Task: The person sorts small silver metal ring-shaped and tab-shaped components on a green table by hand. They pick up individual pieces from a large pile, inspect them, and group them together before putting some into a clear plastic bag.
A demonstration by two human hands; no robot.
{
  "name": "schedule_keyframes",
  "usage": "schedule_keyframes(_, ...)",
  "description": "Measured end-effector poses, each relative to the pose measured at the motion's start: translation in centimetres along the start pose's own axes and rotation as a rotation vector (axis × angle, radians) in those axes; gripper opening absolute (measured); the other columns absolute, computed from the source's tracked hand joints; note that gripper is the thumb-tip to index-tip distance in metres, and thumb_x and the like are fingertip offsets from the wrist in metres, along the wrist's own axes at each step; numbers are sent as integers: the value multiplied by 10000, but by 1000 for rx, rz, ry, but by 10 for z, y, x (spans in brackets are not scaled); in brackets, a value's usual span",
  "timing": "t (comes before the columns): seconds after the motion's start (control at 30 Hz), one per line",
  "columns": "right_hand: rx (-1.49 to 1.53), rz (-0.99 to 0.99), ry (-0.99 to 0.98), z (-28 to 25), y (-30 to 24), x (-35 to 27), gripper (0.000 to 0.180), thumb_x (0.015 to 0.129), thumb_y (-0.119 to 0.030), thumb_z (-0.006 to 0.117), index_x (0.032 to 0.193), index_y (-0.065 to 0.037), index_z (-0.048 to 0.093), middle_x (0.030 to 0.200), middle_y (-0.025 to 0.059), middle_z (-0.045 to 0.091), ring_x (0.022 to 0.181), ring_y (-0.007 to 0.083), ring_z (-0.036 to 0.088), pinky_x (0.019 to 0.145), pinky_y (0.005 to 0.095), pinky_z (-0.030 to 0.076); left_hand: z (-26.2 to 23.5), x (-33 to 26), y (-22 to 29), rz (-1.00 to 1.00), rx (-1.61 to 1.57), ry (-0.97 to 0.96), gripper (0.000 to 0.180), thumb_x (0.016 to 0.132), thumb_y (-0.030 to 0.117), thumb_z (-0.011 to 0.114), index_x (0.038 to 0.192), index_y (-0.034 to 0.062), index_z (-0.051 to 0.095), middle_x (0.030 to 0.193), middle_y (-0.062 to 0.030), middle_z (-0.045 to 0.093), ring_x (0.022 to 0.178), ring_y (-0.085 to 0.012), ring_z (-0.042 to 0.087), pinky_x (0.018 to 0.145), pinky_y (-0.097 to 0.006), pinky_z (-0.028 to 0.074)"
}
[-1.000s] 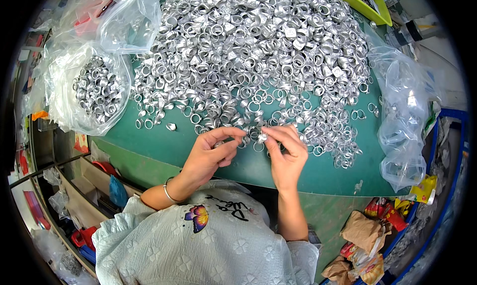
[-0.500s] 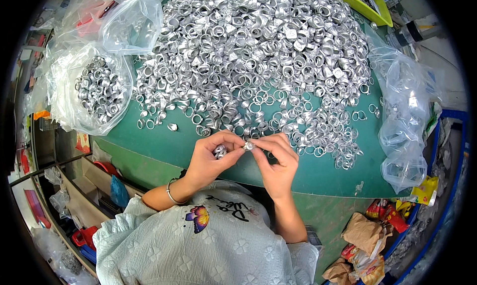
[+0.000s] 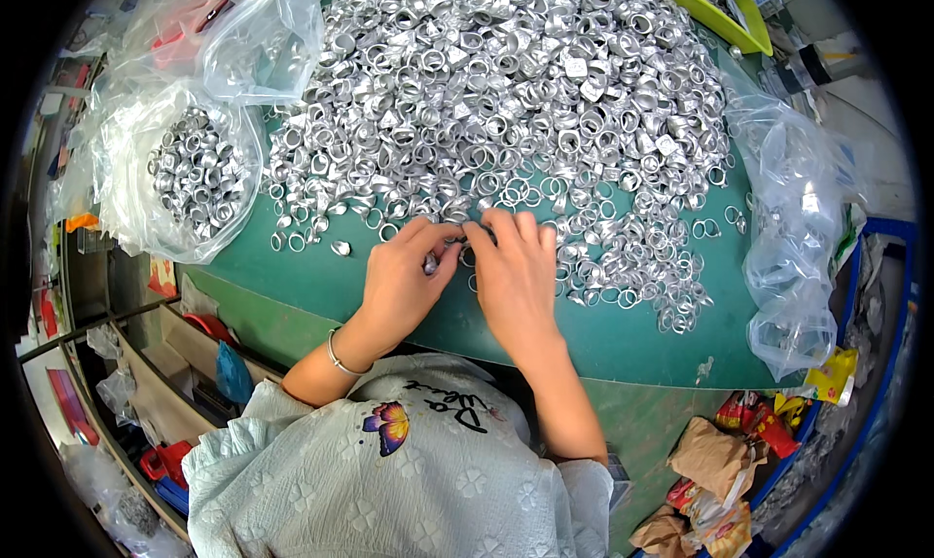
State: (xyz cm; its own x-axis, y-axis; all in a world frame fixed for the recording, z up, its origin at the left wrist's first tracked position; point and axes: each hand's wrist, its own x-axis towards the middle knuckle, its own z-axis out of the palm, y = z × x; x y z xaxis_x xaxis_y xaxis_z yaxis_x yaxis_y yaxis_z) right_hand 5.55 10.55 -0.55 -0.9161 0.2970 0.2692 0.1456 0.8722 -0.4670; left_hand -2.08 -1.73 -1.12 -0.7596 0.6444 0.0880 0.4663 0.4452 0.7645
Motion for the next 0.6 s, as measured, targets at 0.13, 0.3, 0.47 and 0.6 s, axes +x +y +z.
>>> schedule_keyframes(0.13,186,103,122,7,11,-2,182,717,18,623,886,-49,619,833,42,574,753,219,526,675,329,390,-6,-2,-9,0,-220,34,138,790,21,583,915,67,621,755,-73,557,513,-186,545,479,-300,442)
schedule_keyframes(0.3,1309,715,103,-8,7,-21,101,817,-20,608,916,-4,598,728,39,598,589,105,504,564,231,386,-19,-9,3,-327,-913,-206,213,838,7,539,1046,14,584,789,0,546,573,-21,452,479,-158,345)
schedule_keyframes(0.47,1985,753,-100,-7,5,-41,179,876,-91,542,1030,-1,541,879,65,586,727,102,489,638,228,370,-14,-14,13,-243,-1037,-316,337,817,26,590,1149,-6,541,859,-8,546,602,-19,448,500,-153,352)
schedule_keyframes(0.6,1893,647,-47,-1,-6,-45,207,877,-111,551,1052,-6,516,907,72,598,776,108,506,687,224,365,-10,-16,19,-129,-824,-225,279,751,-16,653,1027,-17,611,830,-12,561,650,-47,464,586,-184,387)
